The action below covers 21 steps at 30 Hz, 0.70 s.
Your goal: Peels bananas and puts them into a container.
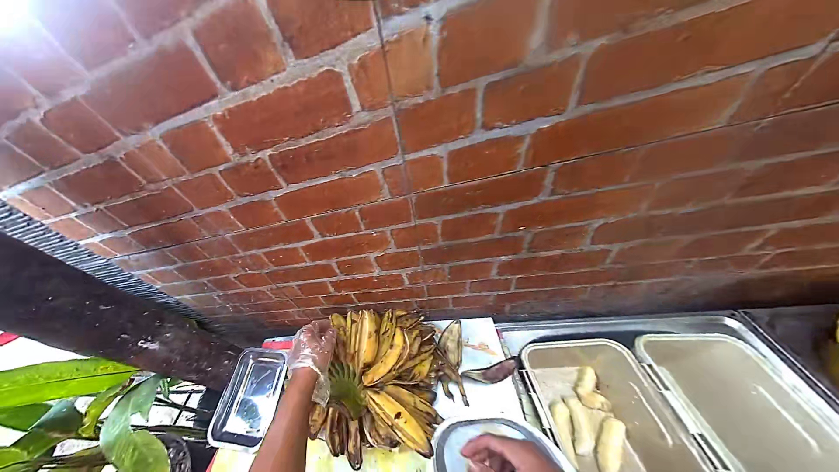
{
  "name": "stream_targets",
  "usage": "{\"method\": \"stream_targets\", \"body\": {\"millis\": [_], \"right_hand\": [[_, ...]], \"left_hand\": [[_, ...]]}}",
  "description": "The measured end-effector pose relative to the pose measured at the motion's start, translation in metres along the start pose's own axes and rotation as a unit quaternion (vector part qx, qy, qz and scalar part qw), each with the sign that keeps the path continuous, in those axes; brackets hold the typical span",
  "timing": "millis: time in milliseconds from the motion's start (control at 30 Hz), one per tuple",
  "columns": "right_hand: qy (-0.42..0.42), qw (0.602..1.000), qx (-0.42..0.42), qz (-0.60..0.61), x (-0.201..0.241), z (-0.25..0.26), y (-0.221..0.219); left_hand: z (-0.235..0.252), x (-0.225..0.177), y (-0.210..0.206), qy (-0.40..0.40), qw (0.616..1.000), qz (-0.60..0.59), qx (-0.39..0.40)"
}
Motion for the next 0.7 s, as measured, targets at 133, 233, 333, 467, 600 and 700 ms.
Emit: {"method": "stream_targets", "body": {"millis": [133, 233, 333, 467, 600, 700], "right_hand": [[0.078, 0.995, 0.004, -0.070, 0.049, 0.102, -0.016], [0.087, 0.991, 0.000, -0.097, 0.077, 0.173, -0.029], [0.034, 0.993, -0.006, -0.109, 0.074, 0.227, -0.040], [-0.053, 0.989, -0.044, -0.127, 0.033, 0.248, -0.045], [-0.070, 0.984, -0.059, -0.152, 0.028, 0.251, -0.048], [-0.079, 0.980, -0.080, -0.165, 0.038, 0.260, -0.049]], "left_hand": [[0.011, -0.010, -0.009, -0.032, 0.997, 0.061, 0.033], [0.005, -0.023, -0.017, -0.061, 0.995, 0.080, 0.016], [0.004, -0.037, -0.015, -0.027, 0.986, 0.147, 0.074], [0.020, -0.045, -0.015, -0.009, 0.970, 0.180, 0.164], [0.029, -0.042, -0.019, -0.065, 0.962, 0.205, 0.167], [0.032, -0.033, -0.020, -0.108, 0.958, 0.198, 0.177]]}}
Point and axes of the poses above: each hand's wrist, its own z-axis towards the middle knuckle, its own y-axis out of the back of the hand, x = y × z, the point moved 1 cm from there along z, towards the middle knuckle, and after that the axes turned 13 degrees about y, right-handed, at the moved point
